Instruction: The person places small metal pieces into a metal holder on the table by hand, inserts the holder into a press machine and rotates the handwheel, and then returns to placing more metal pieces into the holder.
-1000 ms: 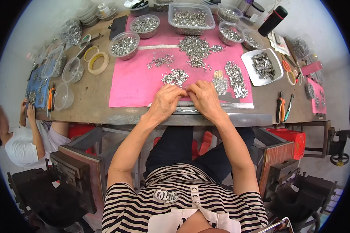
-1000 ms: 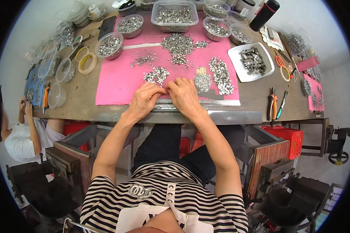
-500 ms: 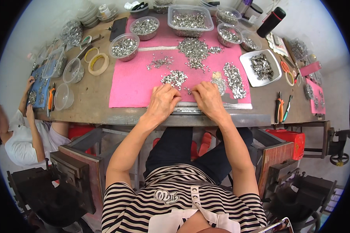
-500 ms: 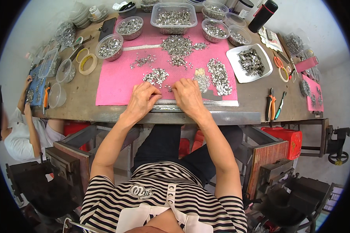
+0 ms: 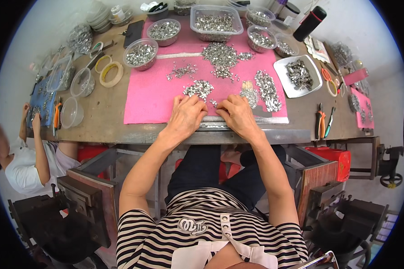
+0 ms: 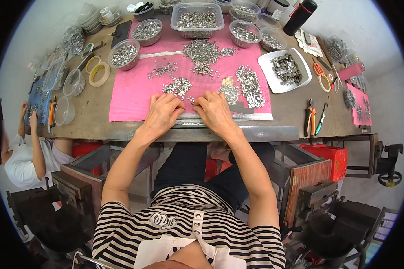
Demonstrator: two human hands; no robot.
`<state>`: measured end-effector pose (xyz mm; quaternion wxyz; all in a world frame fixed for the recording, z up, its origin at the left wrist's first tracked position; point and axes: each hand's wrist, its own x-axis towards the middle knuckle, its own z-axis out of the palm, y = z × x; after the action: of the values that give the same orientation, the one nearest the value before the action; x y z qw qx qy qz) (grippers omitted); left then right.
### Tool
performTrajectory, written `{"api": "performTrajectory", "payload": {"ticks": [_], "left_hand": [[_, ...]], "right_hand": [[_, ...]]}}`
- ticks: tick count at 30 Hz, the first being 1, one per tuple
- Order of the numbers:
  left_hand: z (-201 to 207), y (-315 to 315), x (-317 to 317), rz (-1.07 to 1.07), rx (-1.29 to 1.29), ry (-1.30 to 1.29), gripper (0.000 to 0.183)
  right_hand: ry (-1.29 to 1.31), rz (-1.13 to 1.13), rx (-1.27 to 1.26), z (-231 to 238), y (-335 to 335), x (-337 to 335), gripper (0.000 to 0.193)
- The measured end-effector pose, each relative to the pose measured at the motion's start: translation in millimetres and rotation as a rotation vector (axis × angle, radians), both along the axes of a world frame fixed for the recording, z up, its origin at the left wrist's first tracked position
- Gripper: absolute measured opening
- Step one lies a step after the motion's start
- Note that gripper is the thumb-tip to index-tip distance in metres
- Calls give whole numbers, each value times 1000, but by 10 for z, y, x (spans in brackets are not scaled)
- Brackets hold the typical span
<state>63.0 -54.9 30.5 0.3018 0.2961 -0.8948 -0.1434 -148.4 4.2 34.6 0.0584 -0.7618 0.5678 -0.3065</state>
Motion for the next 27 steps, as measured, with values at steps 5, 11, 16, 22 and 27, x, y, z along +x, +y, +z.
{"api": "performTrajectory", "payload": {"ticks": [5, 11, 16, 22, 27], "left_hand": [[81, 142, -60, -84, 230, 139, 8], [43, 399, -164, -127, 301, 243, 9], [-28, 450, -170, -123, 283, 278, 11], [-16, 512, -193, -101, 154, 218, 16], [-43, 567, -210, -62, 66, 206, 17]], "right_hand": [[-31, -22, 20, -27, -19, 17, 10], [-47, 2, 13, 16, -6, -72, 4], [-313, -11, 90, 181, 315, -81, 5], [-381, -28, 37, 30, 554, 29, 6], [-329, -38, 2, -14, 558, 70, 7]]}}
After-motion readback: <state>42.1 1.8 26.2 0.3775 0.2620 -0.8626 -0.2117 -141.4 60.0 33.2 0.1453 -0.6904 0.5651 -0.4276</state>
